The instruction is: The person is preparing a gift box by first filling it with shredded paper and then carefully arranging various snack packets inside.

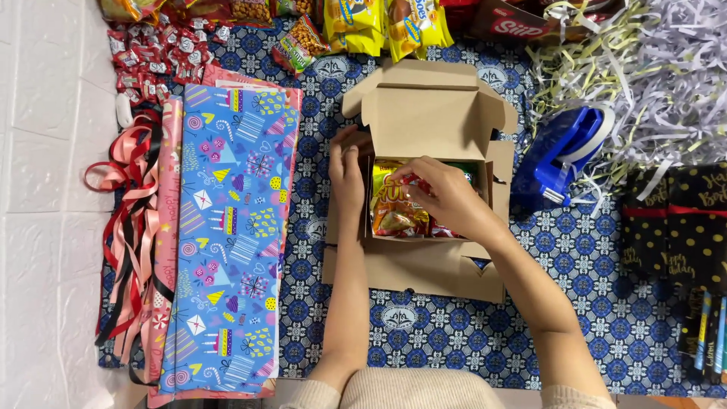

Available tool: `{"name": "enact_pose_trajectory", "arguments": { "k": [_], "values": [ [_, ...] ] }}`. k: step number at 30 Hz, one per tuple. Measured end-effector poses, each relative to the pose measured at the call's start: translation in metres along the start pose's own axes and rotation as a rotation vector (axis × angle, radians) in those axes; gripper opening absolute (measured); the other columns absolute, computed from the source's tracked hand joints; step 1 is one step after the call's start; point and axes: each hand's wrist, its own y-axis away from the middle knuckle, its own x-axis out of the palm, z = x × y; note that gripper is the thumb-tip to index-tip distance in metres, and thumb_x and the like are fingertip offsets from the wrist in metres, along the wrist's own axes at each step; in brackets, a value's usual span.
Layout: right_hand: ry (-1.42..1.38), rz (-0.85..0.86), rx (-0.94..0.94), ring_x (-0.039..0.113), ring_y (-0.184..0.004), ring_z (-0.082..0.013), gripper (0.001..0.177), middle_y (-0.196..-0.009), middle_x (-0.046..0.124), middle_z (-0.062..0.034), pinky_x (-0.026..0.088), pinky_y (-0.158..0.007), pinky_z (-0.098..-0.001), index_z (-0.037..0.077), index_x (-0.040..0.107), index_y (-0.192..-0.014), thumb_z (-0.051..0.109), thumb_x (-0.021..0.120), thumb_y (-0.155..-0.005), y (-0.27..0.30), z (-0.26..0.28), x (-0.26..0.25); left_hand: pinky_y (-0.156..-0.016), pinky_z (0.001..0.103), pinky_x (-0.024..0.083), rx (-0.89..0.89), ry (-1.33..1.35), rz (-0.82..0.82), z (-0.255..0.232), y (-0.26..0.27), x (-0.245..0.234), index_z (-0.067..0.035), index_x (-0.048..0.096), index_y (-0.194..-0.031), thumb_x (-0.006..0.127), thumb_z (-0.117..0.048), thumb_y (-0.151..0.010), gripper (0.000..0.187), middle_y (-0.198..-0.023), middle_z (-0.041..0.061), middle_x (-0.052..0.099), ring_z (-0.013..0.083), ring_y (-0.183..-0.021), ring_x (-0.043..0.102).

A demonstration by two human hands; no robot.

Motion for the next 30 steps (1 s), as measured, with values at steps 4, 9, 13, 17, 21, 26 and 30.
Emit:
{"name": "enact_pose_trajectory", "arguments": {
  "k": [4, 9, 13, 17, 21, 26, 30],
  "values": [
    [0.006, 0.0, 0.126, 0.072, -0.067, -0.0204, 0.031, -0.089, 0.072, -0.0088, 0.052, -0.065, -0.0365, 0.013, 0.053, -0.125, 0.012, 0.062, -0.095, 0.007, 0.0, -0.006, -0.106, 0.046, 0.044, -0.013, 0.01, 0.011, -0.001, -0.001, 0.001, -0.019, 0.058, -0.128, 0.046, -0.014, -0.1, 0.031, -0.13, 0.009, 0.059, 0.0288, -0.123, 0.056],
    [0.073, -0.003, 0.071, 0.073, -0.085, -0.0317, 0.029, -0.101, 0.072, -0.0174, 0.056, -0.072, -0.0389, 0.007, 0.06, -0.121, 0.012, 0.065, -0.093, 0.01, 0.011, -0.01, -0.105, 0.045, 0.045, -0.012, 0.016, 0.01, -0.006, 0.0, 0.003, -0.019, 0.058, -0.128, 0.046, -0.014, -0.1, 0.03, -0.13, 0.008, 0.059, 0.027, -0.122, 0.057],
    [0.106, -0.028, 0.034, 0.07, -0.087, -0.0301, 0.031, -0.108, 0.068, -0.0181, 0.056, -0.074, -0.0393, 0.007, 0.062, -0.126, 0.01, 0.063, -0.095, 0.014, 0.009, -0.009, -0.105, 0.045, 0.046, -0.014, 0.007, 0.008, -0.005, 0.0, 0.001, -0.019, 0.058, -0.127, 0.047, -0.014, -0.1, 0.03, -0.13, 0.008, 0.059, 0.0277, -0.122, 0.057],
    [0.056, -0.038, 0.009, 0.068, -0.1, -0.0348, 0.037, -0.114, 0.065, -0.0181, 0.055, -0.083, -0.0412, 0.005, 0.063, -0.124, -0.007, 0.051, -0.091, 0.014, 0.03, -0.027, -0.105, 0.045, 0.045, -0.004, 0.01, 0.019, -0.012, 0.001, 0.002, -0.018, 0.058, -0.127, 0.046, -0.014, -0.1, 0.03, -0.124, 0.01, 0.061, 0.0275, -0.121, 0.058],
    [-0.08, -0.071, -0.059, 0.065, -0.106, -0.0417, 0.036, -0.122, 0.06, -0.0262, 0.055, -0.087, -0.0499, -0.004, 0.061, -0.11, -0.019, 0.043, -0.083, 0.019, 0.03, -0.046, -0.105, 0.044, 0.046, -0.001, 0.023, 0.024, -0.008, 0.0, 0.001, -0.019, 0.058, -0.127, 0.045, -0.015, -0.101, 0.03, -0.123, 0.01, 0.062, 0.0259, -0.121, 0.058],
    [-0.077, -0.146, 0.007, 0.07, -0.096, -0.0383, 0.024, -0.115, 0.065, -0.0271, 0.059, -0.078, -0.0447, -0.009, 0.061, -0.114, -0.012, 0.05, -0.093, 0.023, 0.012, -0.056, -0.106, 0.044, 0.045, -0.006, 0.022, 0.022, -0.008, -0.001, 0.001, -0.019, 0.058, -0.127, 0.046, -0.015, -0.1, 0.03, -0.123, 0.01, 0.062, 0.0254, -0.121, 0.058],
    [0.131, -0.23, 0.084, 0.07, -0.07, -0.0292, 0.02, -0.1, 0.07, -0.0222, 0.055, -0.057, -0.0377, -0.003, 0.062, -0.113, 0.004, 0.066, -0.095, 0.029, -0.019, -0.057, -0.107, 0.046, 0.043, 0.001, 0.012, 0.032, -0.009, 0.0, 0.001, -0.017, 0.057, -0.127, 0.045, -0.015, -0.1, 0.029, -0.125, 0.011, 0.061, 0.0259, -0.122, 0.057]
  ]
}}
